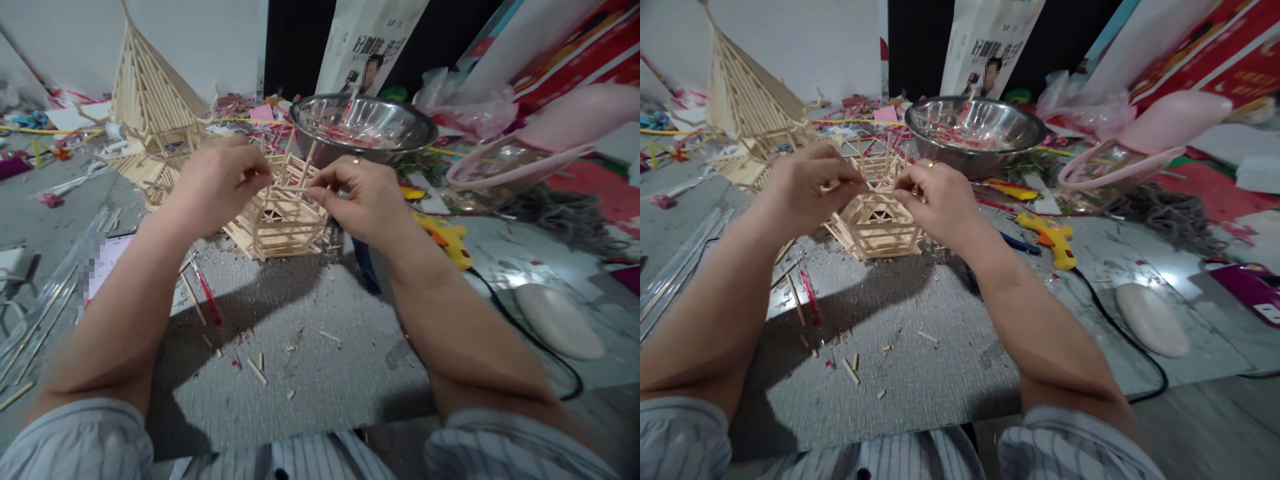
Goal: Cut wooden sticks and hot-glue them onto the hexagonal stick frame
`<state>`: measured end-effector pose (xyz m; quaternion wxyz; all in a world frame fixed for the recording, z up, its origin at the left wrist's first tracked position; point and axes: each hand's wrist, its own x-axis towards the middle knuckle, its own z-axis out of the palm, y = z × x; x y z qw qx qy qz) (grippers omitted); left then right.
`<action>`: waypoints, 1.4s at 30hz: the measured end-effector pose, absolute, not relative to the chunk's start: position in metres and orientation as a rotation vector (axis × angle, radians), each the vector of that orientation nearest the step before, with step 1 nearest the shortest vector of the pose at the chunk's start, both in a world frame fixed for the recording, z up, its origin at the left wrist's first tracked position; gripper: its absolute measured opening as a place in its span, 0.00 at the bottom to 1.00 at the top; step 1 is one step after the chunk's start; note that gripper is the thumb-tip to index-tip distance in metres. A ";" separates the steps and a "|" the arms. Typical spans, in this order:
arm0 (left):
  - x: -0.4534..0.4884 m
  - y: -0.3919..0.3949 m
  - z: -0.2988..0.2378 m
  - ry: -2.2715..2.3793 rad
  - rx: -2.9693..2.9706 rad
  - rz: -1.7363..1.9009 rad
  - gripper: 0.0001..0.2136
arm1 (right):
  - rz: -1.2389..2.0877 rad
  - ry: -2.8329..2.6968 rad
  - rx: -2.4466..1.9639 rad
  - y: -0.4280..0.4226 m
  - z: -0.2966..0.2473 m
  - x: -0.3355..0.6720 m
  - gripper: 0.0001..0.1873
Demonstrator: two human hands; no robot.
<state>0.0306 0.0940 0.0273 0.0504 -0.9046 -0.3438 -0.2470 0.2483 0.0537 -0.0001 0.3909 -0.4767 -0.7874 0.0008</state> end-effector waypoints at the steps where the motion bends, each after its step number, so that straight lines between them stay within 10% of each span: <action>1: 0.026 0.094 0.032 -1.123 -2.723 -0.731 0.11 | 0.009 -1.991 -1.226 0.055 -0.001 0.249 0.03; 42: 0.041 0.098 0.016 -1.400 -2.822 -0.626 0.13 | -0.052 -1.912 -1.303 0.068 -0.031 0.241 0.03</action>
